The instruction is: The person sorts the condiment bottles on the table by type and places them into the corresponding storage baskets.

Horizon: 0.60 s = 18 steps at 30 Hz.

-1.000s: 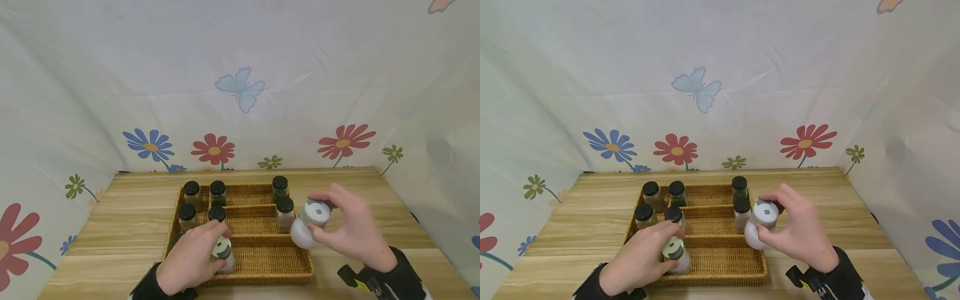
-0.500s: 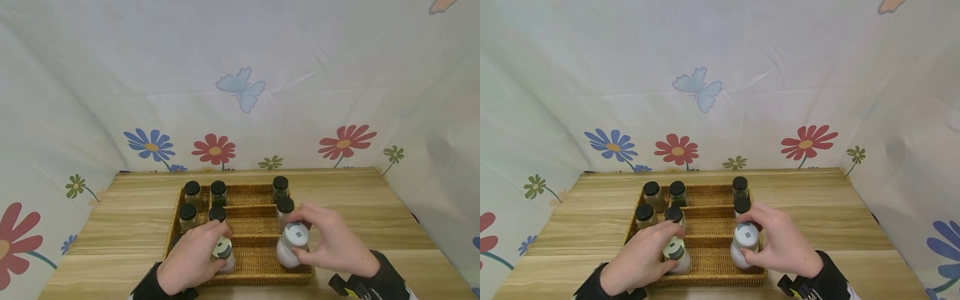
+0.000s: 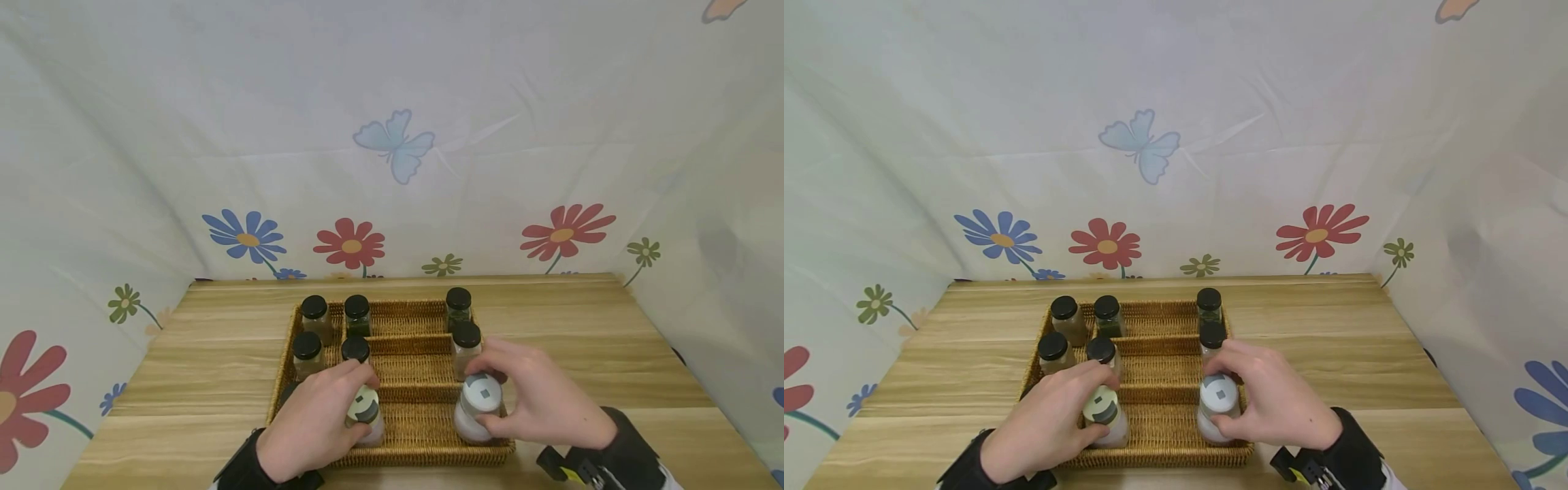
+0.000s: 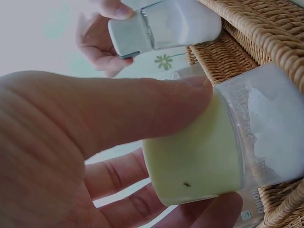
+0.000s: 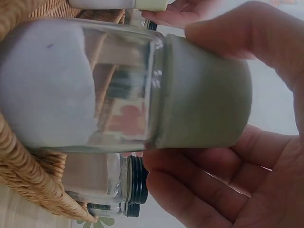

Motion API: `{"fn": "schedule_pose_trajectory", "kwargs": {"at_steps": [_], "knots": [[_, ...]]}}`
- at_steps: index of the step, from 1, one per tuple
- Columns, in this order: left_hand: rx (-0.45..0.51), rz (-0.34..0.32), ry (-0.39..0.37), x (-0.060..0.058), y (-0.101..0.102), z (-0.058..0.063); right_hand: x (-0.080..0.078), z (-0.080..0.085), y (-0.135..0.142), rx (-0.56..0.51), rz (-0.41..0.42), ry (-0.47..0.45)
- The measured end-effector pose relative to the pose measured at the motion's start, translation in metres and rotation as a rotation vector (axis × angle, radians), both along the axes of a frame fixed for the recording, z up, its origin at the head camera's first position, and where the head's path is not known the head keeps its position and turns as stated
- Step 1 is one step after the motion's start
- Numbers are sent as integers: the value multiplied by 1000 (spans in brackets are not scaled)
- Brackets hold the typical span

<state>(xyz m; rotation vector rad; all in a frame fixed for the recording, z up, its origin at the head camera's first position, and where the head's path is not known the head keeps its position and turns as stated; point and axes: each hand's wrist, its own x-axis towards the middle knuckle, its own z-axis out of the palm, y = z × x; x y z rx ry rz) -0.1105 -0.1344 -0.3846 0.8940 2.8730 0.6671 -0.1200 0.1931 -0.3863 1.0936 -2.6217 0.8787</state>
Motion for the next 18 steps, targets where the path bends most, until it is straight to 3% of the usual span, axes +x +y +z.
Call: {"fn": "schedule_pose_trajectory", "kwargs": {"at_steps": [12, 18], "knots": [[1, -1, -2, 0, -1, 0, -5, -4, 2, 53, 6, -99], [0, -2, 0, 0, -1, 0, -6, -6, 2, 83, 3, -103]]}}
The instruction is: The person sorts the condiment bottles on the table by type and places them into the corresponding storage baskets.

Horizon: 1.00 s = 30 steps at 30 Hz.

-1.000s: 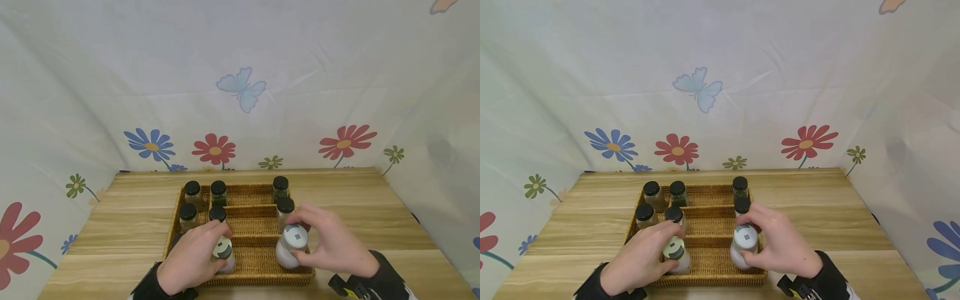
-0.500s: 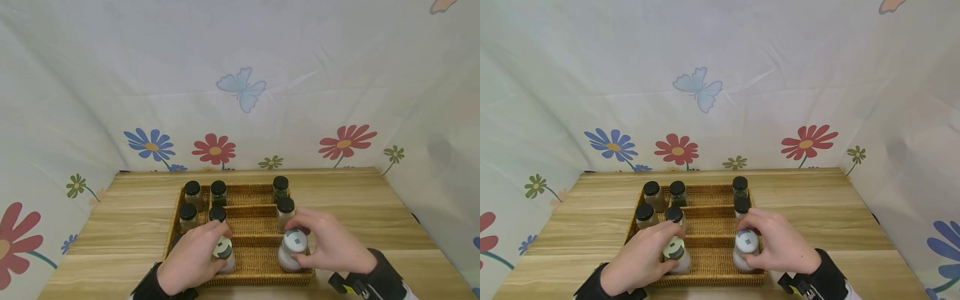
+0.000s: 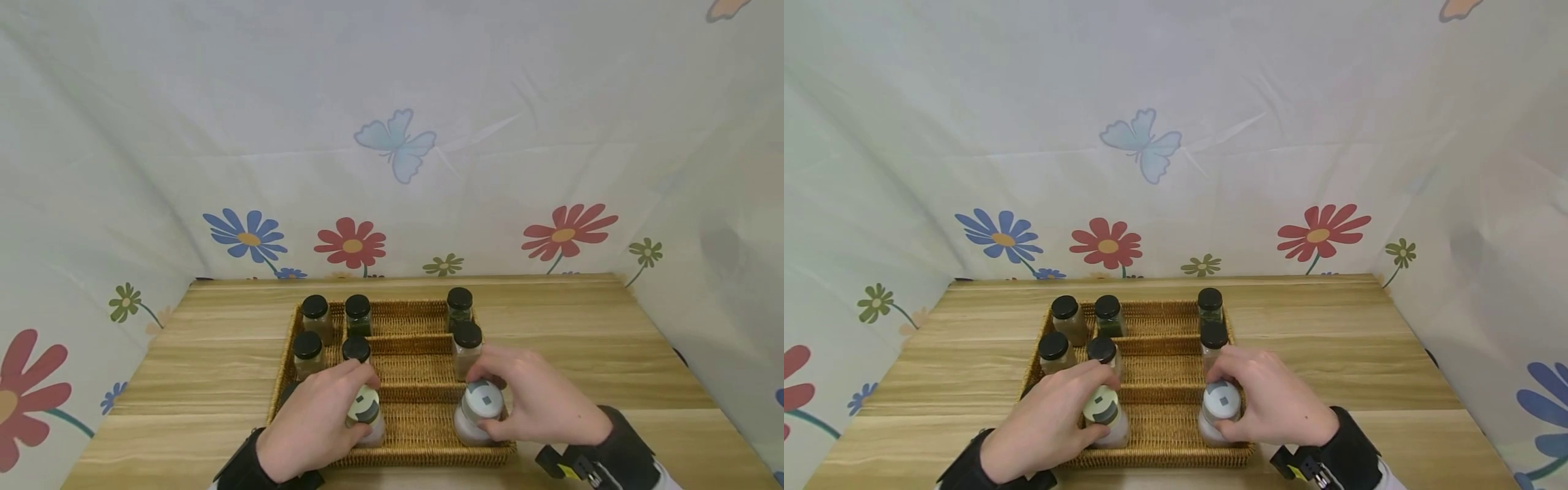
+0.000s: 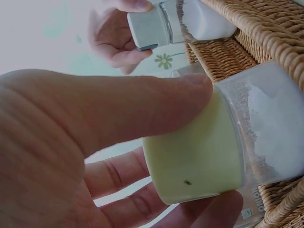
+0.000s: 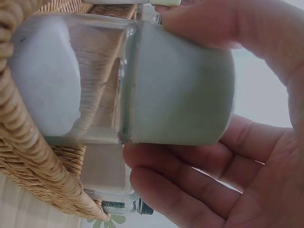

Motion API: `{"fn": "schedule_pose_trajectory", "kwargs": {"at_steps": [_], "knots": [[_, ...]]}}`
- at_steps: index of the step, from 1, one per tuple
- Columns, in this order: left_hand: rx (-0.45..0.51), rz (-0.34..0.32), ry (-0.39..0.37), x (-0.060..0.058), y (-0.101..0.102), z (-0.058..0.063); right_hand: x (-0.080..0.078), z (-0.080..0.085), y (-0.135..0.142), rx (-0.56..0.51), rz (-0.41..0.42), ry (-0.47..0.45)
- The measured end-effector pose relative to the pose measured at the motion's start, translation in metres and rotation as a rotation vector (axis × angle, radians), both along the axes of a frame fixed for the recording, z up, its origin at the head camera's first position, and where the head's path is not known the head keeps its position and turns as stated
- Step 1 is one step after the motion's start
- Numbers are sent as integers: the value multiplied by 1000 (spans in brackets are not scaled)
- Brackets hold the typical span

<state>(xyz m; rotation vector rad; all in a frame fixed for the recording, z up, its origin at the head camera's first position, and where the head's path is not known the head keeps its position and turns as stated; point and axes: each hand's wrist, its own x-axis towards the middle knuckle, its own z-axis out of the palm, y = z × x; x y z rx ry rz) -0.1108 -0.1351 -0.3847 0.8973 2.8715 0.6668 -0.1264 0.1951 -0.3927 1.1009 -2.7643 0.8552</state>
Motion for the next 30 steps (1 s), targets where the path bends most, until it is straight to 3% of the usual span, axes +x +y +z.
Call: {"fn": "schedule_pose_trajectory", "kwargs": {"at_steps": [21, 30], "knots": [[-2, -5, -9, 0, 0, -2, -3, -1, 0, 42, 2, -81], [-17, 14, 23, 1, 0, 1, -1, 1, 3, 34, 15, -65]]}}
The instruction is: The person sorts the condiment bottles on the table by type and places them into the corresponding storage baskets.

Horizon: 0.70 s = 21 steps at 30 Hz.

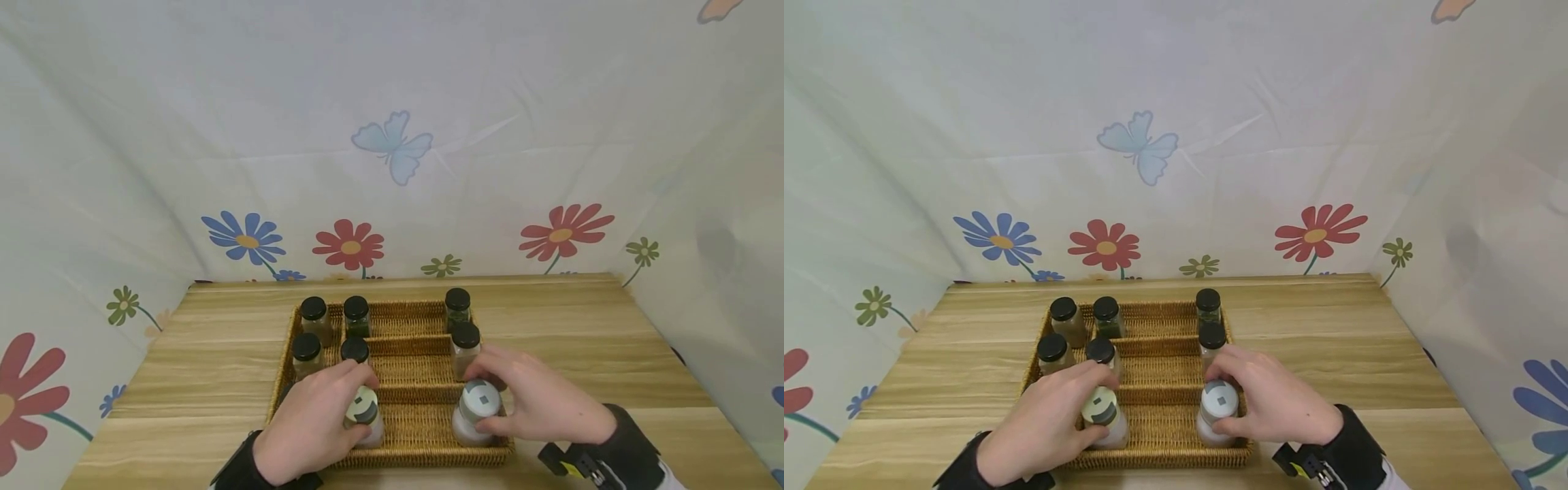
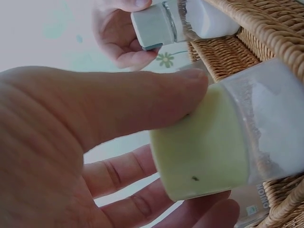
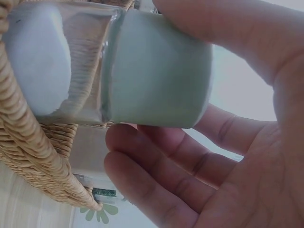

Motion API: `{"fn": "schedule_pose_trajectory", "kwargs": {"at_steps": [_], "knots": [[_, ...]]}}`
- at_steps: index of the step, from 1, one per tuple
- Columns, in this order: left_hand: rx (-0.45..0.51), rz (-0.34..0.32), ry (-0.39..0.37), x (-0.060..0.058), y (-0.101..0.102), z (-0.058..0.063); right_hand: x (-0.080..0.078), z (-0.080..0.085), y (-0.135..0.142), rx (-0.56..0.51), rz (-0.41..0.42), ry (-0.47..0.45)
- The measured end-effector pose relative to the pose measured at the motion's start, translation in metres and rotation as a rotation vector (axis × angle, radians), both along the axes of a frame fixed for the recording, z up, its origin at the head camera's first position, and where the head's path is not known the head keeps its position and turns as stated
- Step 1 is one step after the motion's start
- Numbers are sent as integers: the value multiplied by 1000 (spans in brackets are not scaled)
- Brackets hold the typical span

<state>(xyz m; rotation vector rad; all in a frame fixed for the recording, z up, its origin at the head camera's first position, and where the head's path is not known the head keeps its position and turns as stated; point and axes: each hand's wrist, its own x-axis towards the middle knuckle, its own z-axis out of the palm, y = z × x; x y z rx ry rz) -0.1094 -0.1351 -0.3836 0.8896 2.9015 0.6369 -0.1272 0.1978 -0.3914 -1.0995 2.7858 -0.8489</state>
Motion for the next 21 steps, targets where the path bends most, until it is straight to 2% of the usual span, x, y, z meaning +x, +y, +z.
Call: {"fn": "schedule_pose_trajectory", "kwargs": {"at_steps": [7, 14, 18, 21], "knots": [[47, 13, 66, 3, -1, 7, 2, 4, 5, -40, 17, -17], [153, 75, 137, 4, -4, 13, 2, 7, 11, -106, 31, 37], [220, 83, 182, 4, -9, 15, 2, 8, 14, -115, -10, 63], [237, 99, 236, 3, -16, 14, 2, 10, 16, -126, -50, 94]]}}
